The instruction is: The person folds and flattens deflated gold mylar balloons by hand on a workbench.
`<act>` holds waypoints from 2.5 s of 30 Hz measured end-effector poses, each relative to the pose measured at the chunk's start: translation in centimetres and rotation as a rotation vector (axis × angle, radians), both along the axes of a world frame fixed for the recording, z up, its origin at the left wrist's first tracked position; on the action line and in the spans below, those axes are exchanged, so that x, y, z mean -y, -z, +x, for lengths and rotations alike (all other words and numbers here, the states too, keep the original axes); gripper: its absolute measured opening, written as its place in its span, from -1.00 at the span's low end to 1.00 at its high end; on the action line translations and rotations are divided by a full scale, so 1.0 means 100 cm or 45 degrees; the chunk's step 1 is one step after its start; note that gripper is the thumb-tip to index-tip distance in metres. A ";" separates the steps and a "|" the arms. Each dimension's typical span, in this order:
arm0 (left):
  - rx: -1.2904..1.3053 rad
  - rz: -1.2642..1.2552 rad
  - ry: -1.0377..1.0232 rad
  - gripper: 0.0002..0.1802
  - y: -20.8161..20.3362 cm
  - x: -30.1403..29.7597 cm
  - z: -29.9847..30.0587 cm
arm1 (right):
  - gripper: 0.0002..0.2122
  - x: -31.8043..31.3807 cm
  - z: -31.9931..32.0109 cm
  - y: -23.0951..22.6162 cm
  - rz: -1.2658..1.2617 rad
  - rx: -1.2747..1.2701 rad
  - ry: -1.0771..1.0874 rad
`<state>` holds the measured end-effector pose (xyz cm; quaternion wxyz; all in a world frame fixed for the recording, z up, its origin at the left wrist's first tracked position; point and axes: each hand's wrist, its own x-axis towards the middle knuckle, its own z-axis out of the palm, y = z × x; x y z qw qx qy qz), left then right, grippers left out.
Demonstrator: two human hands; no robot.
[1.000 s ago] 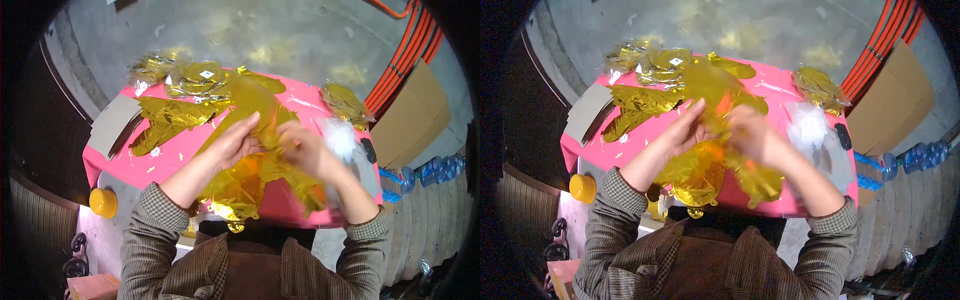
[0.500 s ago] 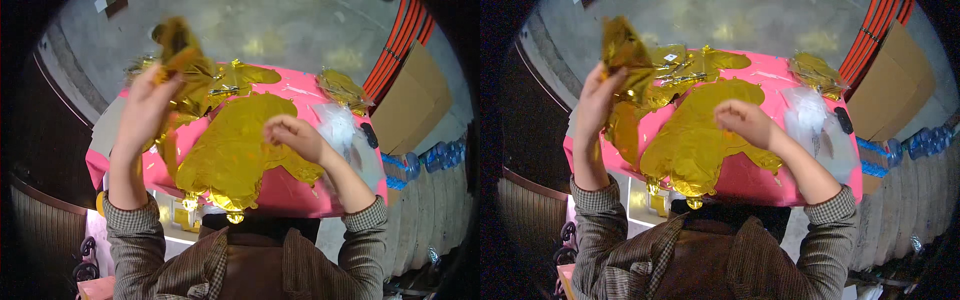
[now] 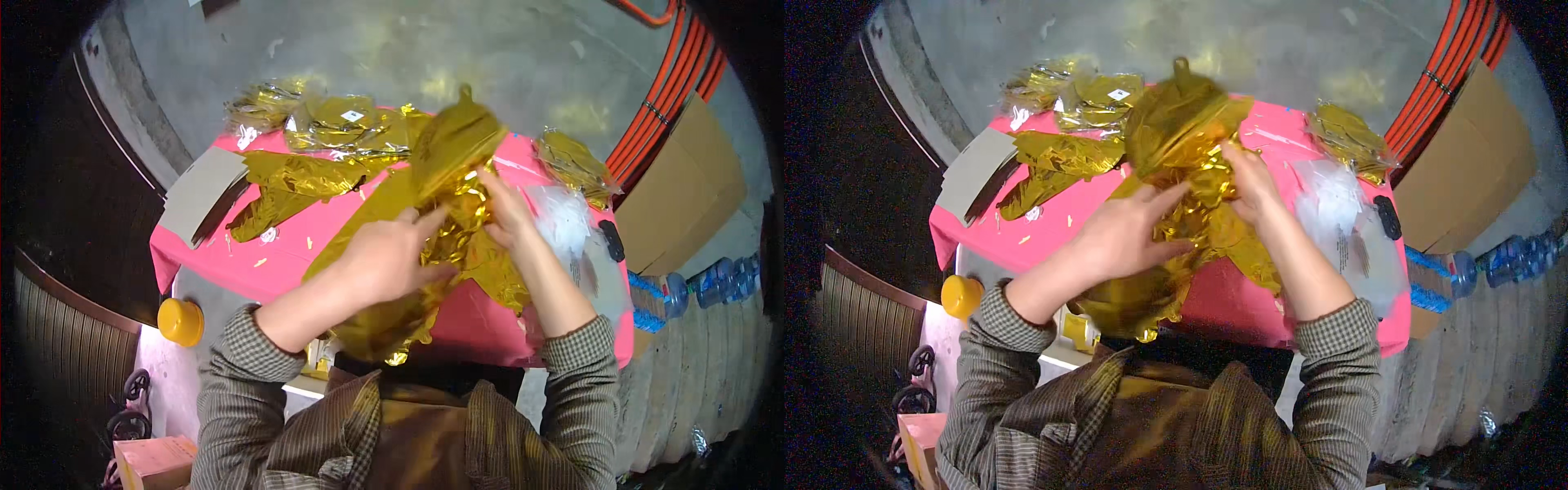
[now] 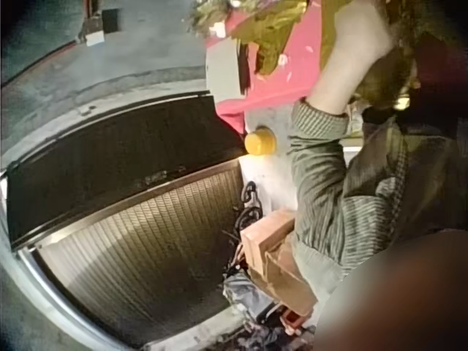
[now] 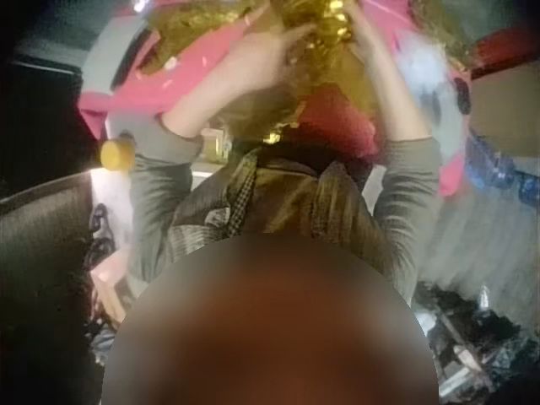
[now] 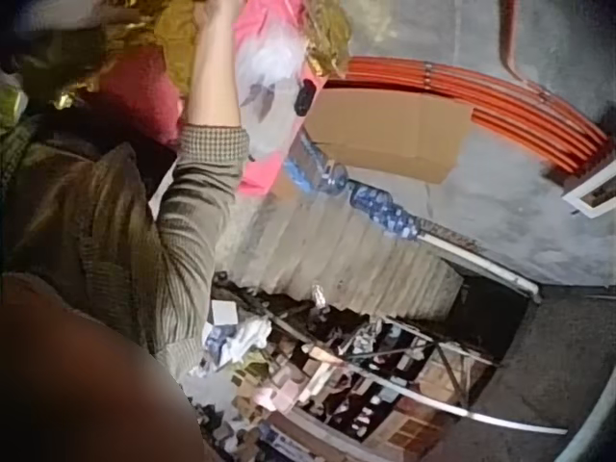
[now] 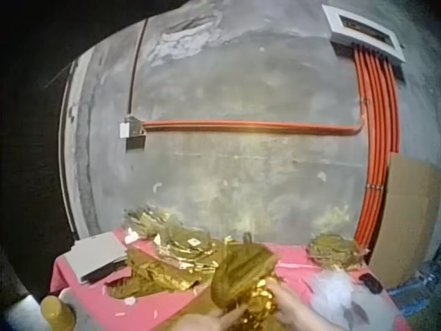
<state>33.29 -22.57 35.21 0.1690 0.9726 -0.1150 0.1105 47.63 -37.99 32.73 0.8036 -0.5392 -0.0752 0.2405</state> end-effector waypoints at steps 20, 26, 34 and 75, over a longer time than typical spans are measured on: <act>0.049 -1.455 0.006 -0.77 -0.038 -0.042 0.028 | -0.62 0.002 -0.010 -0.058 -0.259 0.680 0.148; 0.441 -0.857 -0.176 -0.78 -0.065 -0.056 0.039 | -0.75 0.004 -0.022 -0.026 -0.946 1.622 0.230; 0.813 0.106 -0.271 -0.84 -0.070 -0.026 0.014 | -0.33 -0.020 -0.024 -0.034 0.283 0.552 -0.441; -0.604 -1.497 0.087 -0.69 -0.007 -0.044 0.049 | -0.87 0.065 0.076 -0.115 -0.720 1.140 0.032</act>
